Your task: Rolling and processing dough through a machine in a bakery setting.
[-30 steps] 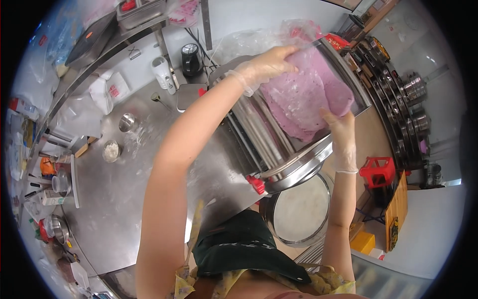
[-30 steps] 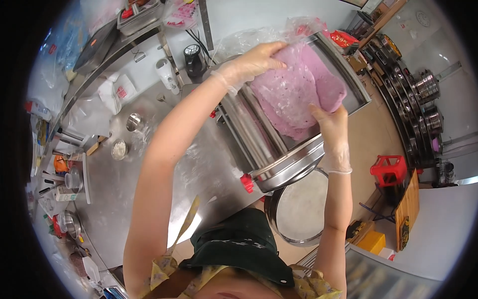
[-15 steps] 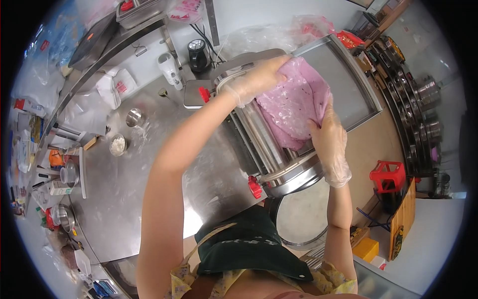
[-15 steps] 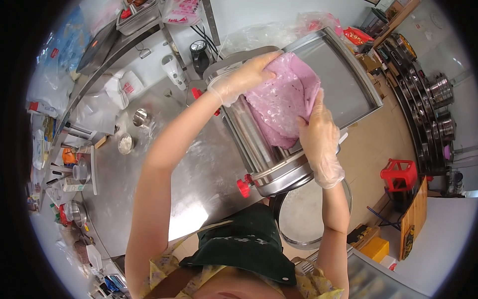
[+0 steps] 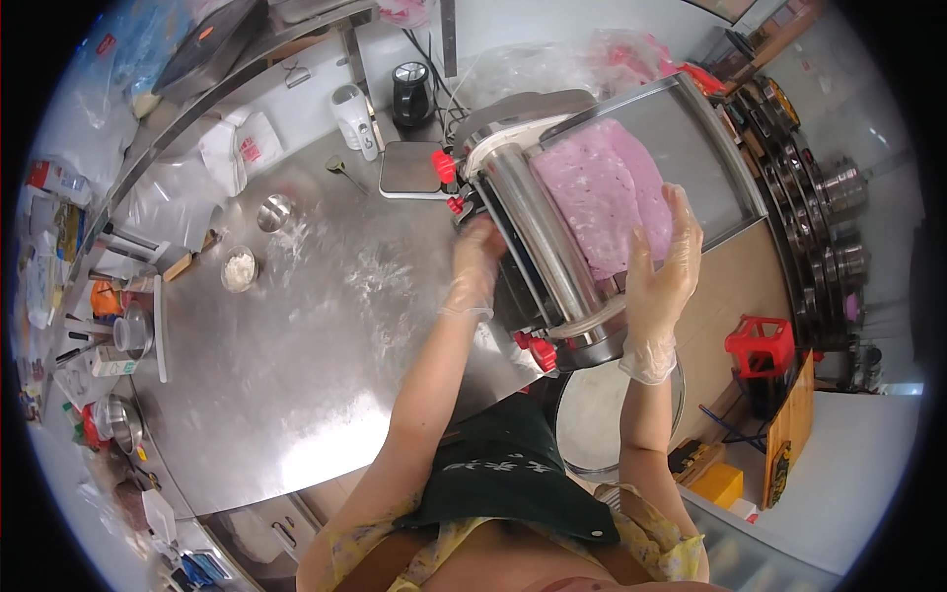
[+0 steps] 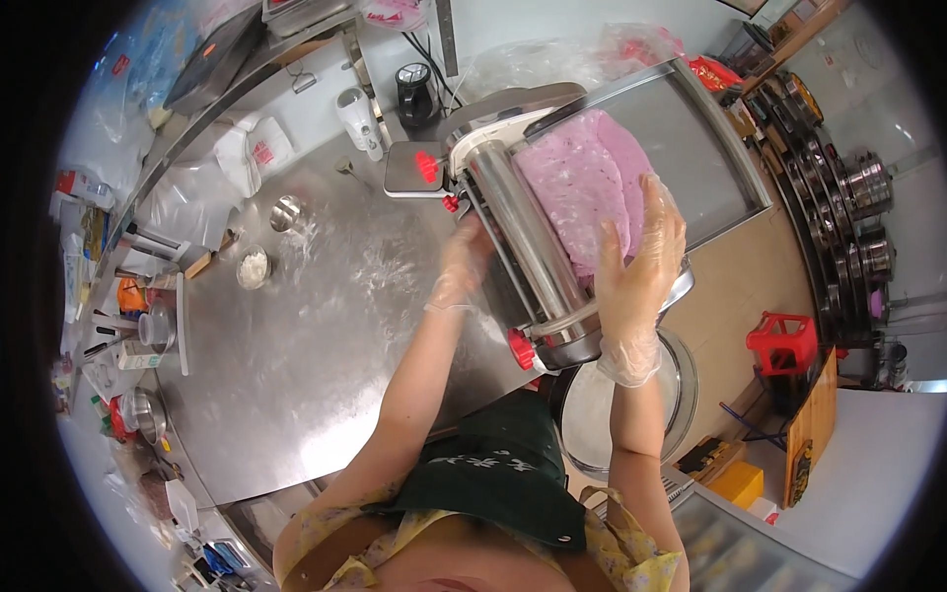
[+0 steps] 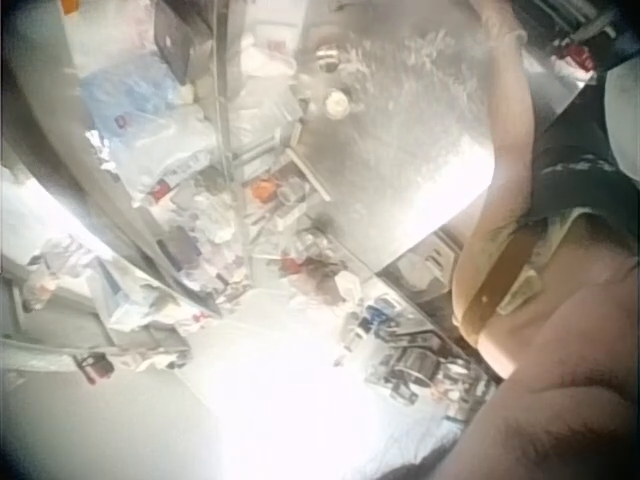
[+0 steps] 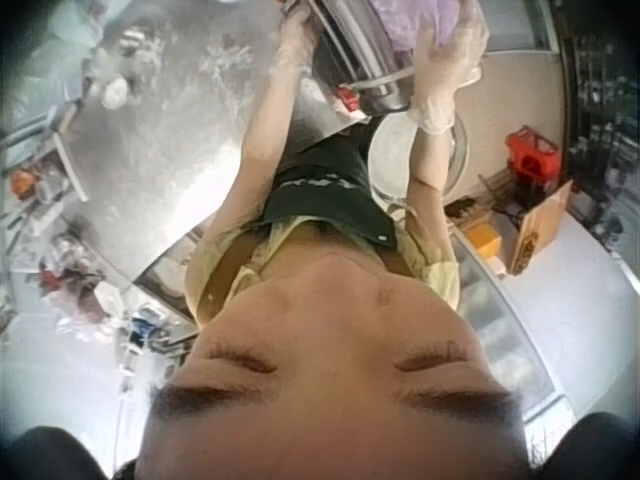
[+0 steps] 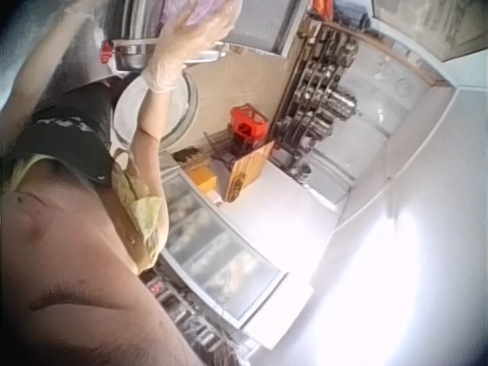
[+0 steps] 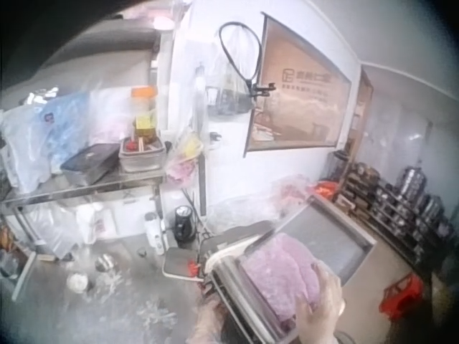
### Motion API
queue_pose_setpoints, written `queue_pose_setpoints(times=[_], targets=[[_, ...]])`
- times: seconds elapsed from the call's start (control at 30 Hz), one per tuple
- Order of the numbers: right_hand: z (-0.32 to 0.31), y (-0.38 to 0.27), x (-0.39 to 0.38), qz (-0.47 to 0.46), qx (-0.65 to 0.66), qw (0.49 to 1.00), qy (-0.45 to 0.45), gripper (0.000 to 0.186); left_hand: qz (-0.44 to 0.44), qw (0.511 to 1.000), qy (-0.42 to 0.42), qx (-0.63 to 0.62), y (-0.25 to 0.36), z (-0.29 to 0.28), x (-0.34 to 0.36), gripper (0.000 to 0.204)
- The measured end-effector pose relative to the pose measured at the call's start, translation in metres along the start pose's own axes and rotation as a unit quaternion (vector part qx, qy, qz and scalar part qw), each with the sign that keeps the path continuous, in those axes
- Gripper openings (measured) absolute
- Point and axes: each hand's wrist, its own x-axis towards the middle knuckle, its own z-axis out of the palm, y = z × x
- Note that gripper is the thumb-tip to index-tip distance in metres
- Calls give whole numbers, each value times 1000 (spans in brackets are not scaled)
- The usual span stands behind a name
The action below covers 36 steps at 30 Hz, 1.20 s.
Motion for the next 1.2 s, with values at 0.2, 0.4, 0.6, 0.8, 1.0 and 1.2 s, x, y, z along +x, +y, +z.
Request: queue_pose_setpoints(times=[0.2, 0.4, 0.6, 0.8, 1.0, 1.2], targets=[[11, -3, -6, -29, 4, 999, 32, 54, -129, 983, -123, -41, -26, -6, 3, 18], [13, 6, -12, -36, -7, 999, 35, 49, -119, 990, -78, -12, -28, -1, -3, 23], [13, 1, -11, -15, 3, 1000, 19, 45, -126, 988, -82, -29, -32, -10, 1, 25], [14, 0, -12, -2, 19, 1000, 5, 43, -131, 988, -76, -16, -37, -25, 7, 25], [13, 3, -13, -2, 25, 1000, 4, 41, -136, 986, -96, 1, -41, -38, 10, 30], [15, -1, -14, 2, 23, 1000, 2, 40, -143, 976, -139, -90, -51, -65, 14, 47]])
